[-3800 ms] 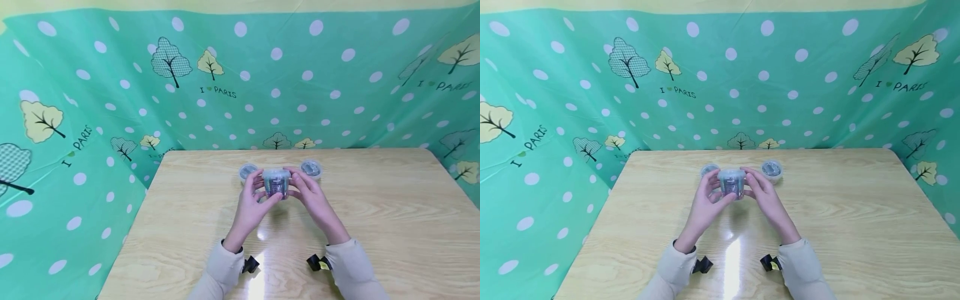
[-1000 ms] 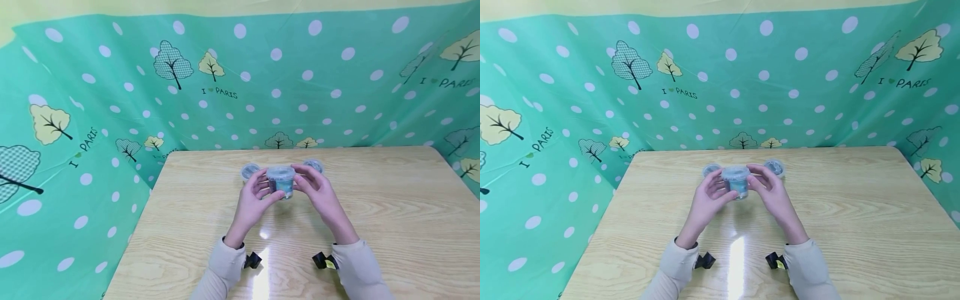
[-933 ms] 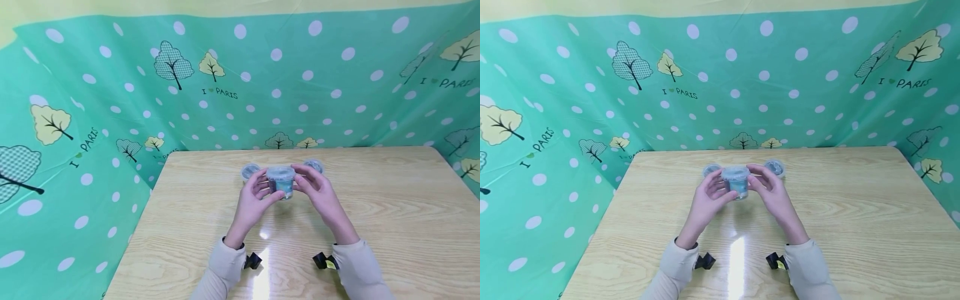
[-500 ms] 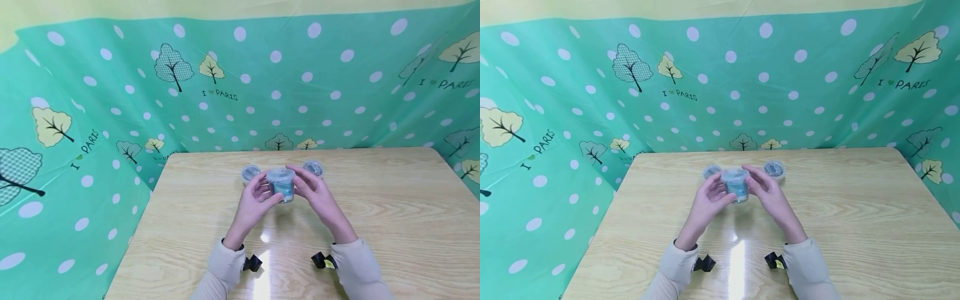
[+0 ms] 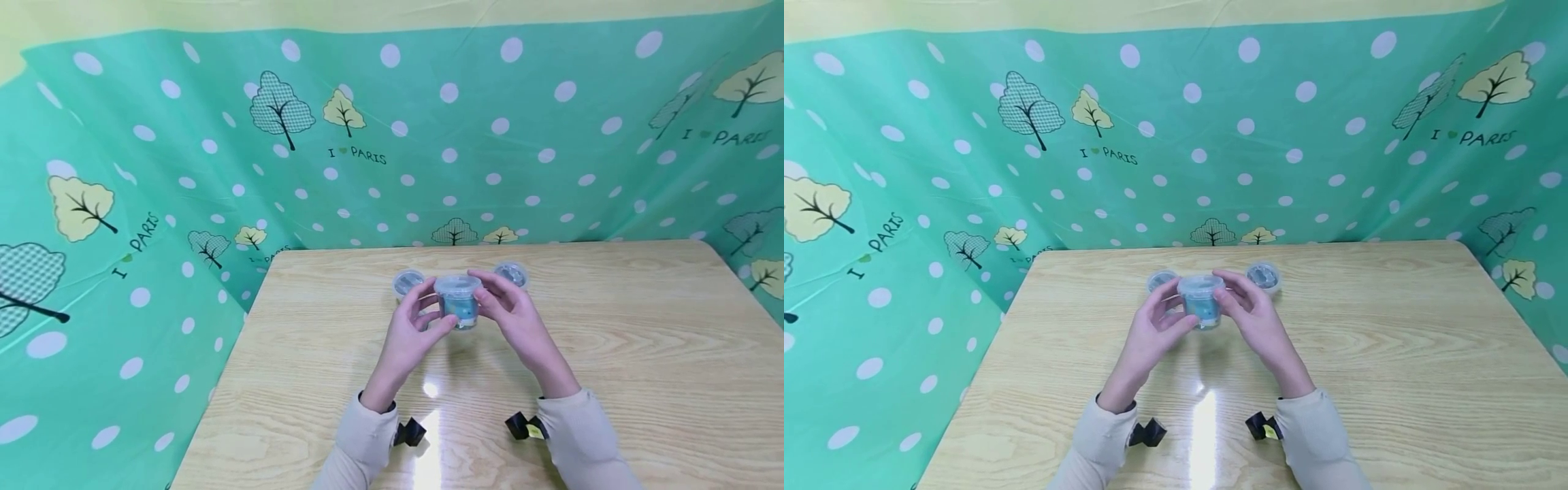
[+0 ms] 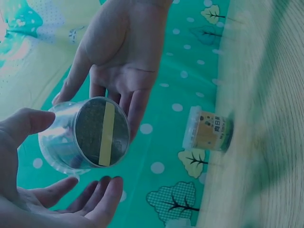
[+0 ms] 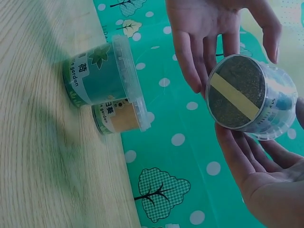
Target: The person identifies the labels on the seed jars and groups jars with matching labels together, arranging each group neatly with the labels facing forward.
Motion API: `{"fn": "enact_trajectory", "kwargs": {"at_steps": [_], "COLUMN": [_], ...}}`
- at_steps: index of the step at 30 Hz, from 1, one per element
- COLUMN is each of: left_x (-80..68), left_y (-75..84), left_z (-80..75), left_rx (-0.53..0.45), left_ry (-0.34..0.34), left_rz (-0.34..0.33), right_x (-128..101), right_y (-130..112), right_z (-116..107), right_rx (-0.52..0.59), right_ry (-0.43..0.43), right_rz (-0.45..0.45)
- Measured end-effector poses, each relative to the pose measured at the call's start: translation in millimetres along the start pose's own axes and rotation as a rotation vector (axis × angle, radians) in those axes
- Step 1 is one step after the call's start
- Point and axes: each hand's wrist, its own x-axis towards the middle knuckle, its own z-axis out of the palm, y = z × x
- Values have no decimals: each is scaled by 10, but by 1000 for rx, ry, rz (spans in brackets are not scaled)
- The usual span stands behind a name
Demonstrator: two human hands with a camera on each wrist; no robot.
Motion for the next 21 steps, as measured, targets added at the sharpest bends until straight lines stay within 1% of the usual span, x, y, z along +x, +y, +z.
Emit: {"fn": "enact_trajectory", "kwargs": {"at_steps": [9, 15, 17, 21], "left_x": [-15, -13, -10, -6], "left_y": [6, -10, -11, -1], "left_z": [37, 81, 91, 106], "left_rx": [59, 128, 154, 187], "left_ry": [66, 117, 127, 137], "left_rz": [14, 48, 60, 58], "right_x": [-1, 1, 2, -1], "right_y": [6, 10, 9, 6], "right_z": [0, 40, 59, 87], "right_rx": [3, 5, 2, 3], "right_ry": [12, 44, 56, 74], "right_rz": [-13, -13, -5, 10]}}
